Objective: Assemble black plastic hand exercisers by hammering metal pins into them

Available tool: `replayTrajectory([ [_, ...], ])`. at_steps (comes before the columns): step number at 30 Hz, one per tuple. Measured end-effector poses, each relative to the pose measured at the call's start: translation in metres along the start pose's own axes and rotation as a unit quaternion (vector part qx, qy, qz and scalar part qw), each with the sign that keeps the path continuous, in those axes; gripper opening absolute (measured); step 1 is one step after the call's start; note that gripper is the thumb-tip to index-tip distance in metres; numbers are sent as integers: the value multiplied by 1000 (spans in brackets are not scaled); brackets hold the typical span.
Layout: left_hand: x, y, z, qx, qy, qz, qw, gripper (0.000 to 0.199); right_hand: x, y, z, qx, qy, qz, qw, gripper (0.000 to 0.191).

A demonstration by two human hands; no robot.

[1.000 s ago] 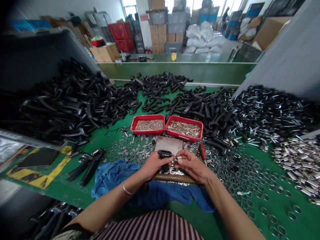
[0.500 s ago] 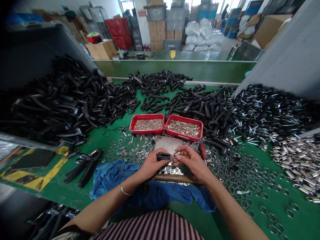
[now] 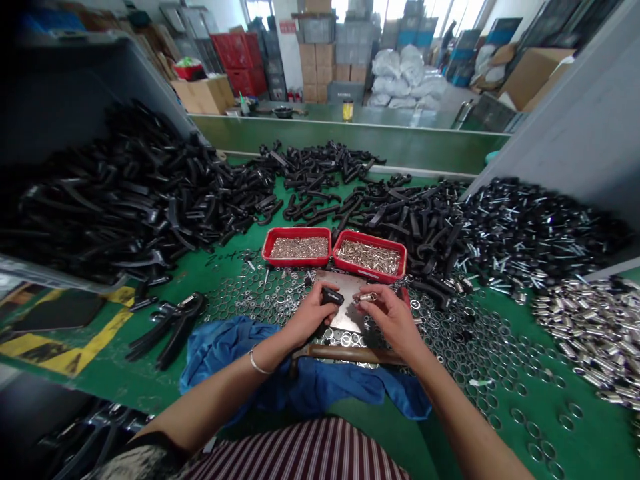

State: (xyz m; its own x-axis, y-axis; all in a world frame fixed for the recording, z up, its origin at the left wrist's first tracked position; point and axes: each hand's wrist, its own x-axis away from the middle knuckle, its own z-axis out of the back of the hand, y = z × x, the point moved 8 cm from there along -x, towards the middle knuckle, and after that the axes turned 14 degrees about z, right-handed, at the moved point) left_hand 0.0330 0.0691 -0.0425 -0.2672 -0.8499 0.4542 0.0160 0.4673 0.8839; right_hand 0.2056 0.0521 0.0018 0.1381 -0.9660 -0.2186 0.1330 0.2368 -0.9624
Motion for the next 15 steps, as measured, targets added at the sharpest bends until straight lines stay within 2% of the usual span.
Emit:
replayTrajectory([
  [4, -3, 1, -6, 19, 10, 4, 1000, 40, -1, 5, -10, 23, -3, 5, 1000, 26],
  [11, -1, 0, -1, 27, 32, 5, 999, 38, 0, 6, -18, -10, 28, 4, 1000, 27],
  [15, -2, -6, -7, 60, 19, 20, 998, 40, 1, 3, -19, 36, 40, 10, 998, 26],
])
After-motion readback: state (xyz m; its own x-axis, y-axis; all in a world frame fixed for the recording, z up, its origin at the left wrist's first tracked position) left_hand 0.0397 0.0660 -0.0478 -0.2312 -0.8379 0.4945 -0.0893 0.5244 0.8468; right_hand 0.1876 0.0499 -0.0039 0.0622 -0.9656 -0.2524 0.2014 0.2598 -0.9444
